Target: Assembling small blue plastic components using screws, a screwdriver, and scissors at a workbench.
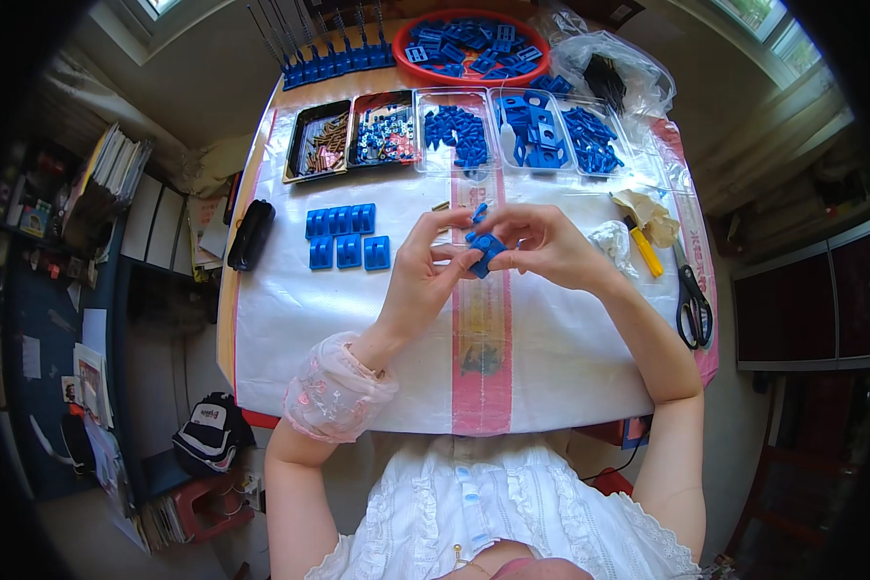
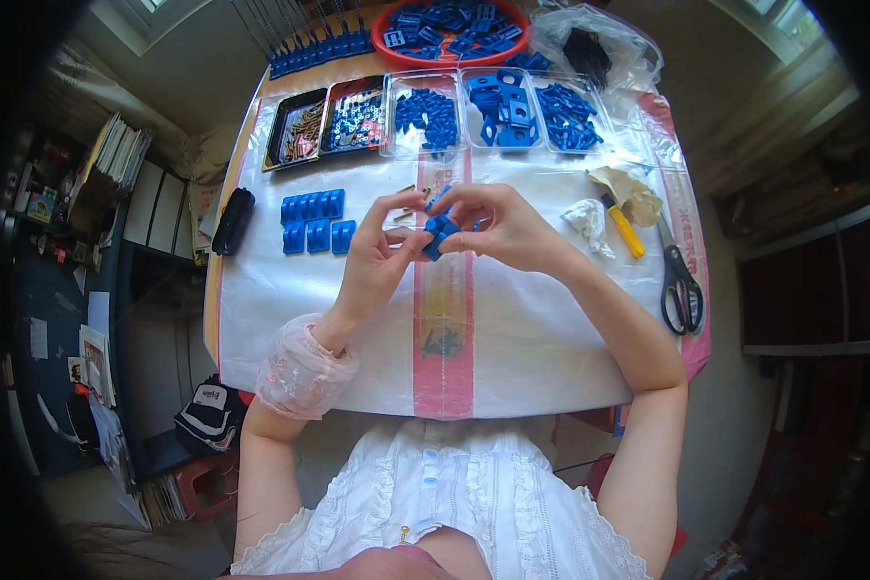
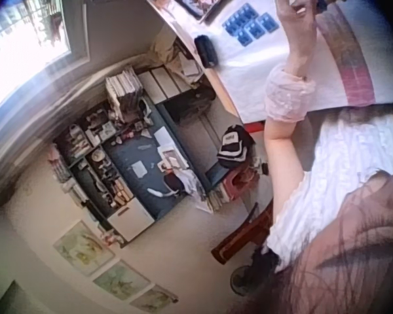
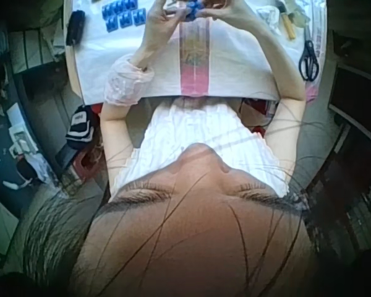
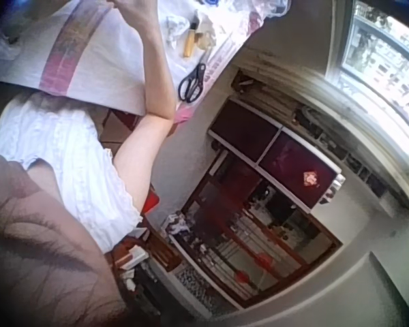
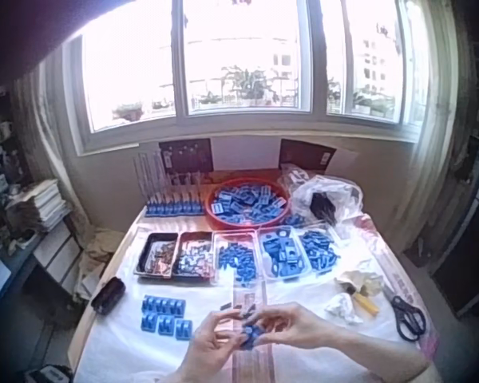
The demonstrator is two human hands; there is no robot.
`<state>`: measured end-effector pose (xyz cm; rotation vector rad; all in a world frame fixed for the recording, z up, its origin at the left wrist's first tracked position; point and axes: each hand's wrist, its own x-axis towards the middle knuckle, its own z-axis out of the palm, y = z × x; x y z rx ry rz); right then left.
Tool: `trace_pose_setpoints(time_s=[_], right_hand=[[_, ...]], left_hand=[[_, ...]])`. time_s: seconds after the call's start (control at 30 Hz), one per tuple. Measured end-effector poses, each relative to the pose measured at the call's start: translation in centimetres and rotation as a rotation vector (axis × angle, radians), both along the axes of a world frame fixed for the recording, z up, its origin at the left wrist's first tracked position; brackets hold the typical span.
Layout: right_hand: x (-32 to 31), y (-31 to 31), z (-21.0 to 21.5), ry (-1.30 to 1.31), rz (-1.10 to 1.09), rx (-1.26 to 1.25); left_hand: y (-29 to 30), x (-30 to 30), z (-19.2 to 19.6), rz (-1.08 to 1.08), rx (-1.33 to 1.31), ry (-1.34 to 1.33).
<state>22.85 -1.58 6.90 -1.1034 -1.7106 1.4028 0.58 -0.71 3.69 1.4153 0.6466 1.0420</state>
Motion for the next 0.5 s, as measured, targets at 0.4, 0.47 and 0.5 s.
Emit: trace_pose_setpoints(time_s=[0.4,0.47,0.5], right_hand=[[-0.2,-3.9,-2.6,-0.023,-0.132,0.122],[-0.4,-5.0,-3.5,-0.032,-0.109,0.220],[-0.6,-5.5,-4.1,-0.007,-0.112,0.193]], left_hand=[[1.4,-1.8,1.4,0.101,0.029,0.217],[1.5,-2.4,2.4,0.190,0.054,0.284],[1.6,-2.8,2.9,0.203,0.092,0.339]])
